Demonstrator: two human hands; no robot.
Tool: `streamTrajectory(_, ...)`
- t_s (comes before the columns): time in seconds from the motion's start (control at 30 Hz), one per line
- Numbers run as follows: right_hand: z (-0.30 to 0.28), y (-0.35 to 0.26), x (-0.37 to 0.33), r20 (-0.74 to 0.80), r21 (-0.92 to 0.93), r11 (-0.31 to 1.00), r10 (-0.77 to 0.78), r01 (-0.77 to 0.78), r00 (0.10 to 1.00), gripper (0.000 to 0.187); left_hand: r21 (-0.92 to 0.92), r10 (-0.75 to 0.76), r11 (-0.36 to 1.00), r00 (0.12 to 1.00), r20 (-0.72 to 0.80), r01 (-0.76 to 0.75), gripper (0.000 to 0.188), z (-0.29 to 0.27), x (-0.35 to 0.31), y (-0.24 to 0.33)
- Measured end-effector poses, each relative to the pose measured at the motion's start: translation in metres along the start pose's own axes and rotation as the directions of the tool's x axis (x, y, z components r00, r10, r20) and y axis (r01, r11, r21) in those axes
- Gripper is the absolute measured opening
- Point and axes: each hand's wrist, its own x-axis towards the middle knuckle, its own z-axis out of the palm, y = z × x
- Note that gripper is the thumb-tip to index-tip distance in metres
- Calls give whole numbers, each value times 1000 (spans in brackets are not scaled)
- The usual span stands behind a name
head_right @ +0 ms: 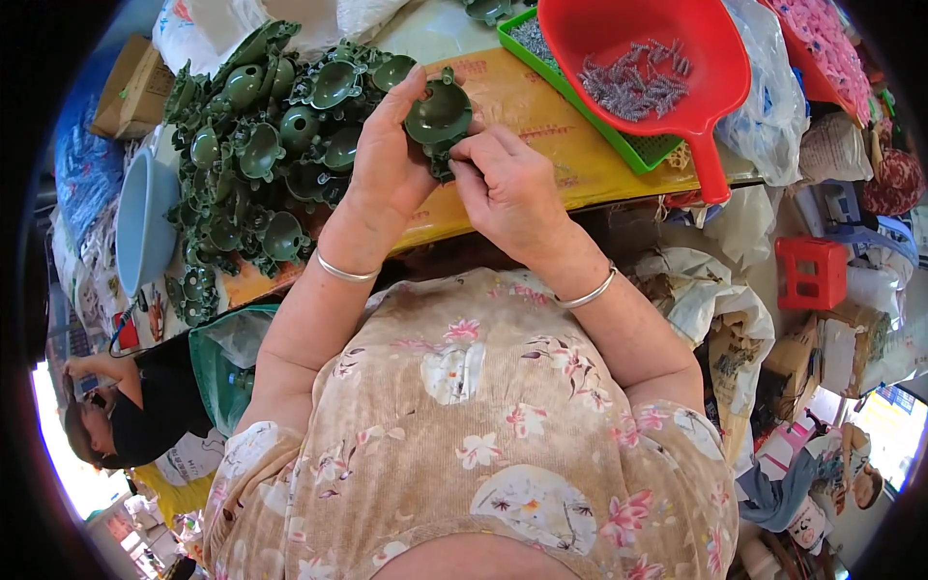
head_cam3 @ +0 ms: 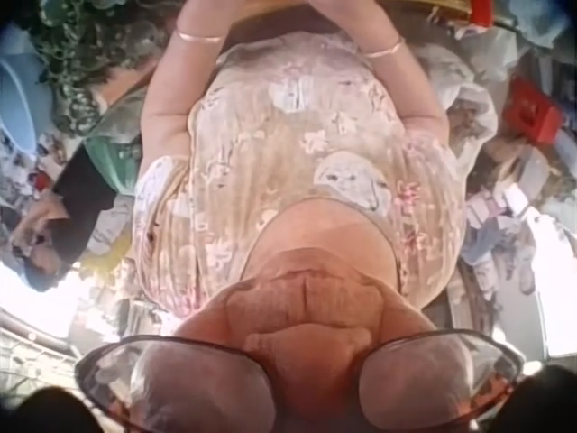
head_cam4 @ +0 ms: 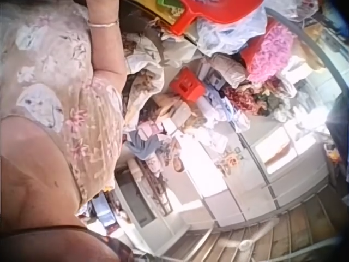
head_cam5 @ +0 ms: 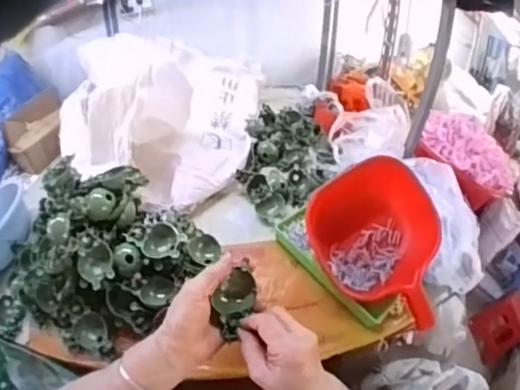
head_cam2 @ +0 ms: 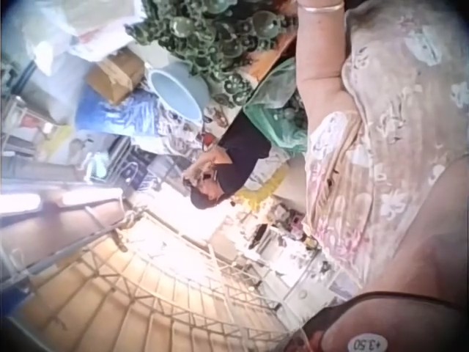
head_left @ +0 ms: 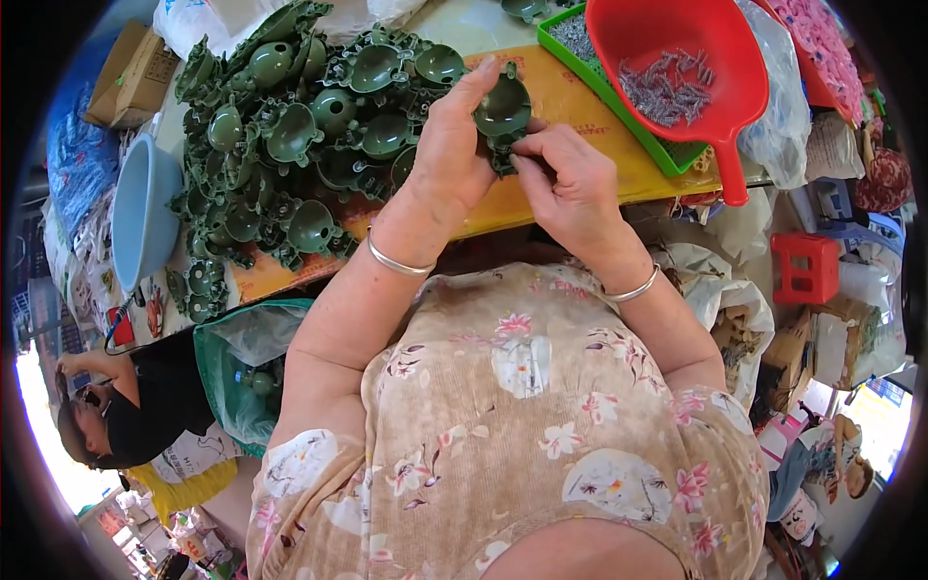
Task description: Assembling small green plastic components by inserting metal pins.
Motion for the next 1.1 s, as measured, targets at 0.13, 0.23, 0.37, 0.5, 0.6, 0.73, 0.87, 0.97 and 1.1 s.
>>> streamTrajectory(0.13,0,-2,-2,46,-103,991,-83,87,996,20,20,31,999,999,-24,-30,20,0,-1,-4)
streamTrajectory(0.23,-4,-4,-3,163,-182,980,-52,82,985,21,228,119,967,993,-23,-110,30,-1,-3,-10)
streamTrajectory(0.37,-4,0,-4,158,-147,984,-80,103,984,23,218,113,971,993,-44,-101,25,10,-11,-4)
streamTrajectory(0.5,-5,2,-4,107,285,925,231,-252,967,22,120,57,991,998,-40,-52,21,9,-14,-3)
streamTrajectory(0.6,-7,3,-2,86,124,986,105,-115,991,16,126,62,990,998,18,-64,24,-6,-10,-7)
streamTrajectory(0.73,-10,11,-2,150,187,979,57,-85,987,15,220,43,974,997,71,-58,28,-6,-15,-9)
streamTrajectory(0.87,-24,15,7,349,314,927,87,-204,933,15,91,19,996,1000,19,-21,29,-9,-9,-10)
streamTrajectory(0.97,-32,16,10,93,276,933,214,-232,972,14,272,-23,962,997,-68,41,33,-5,-10,6)
streamTrajectory(1.1,-42,34,10,115,-90,992,95,-85,989,12,760,321,587,942,100,-280,27,-9,7,58)
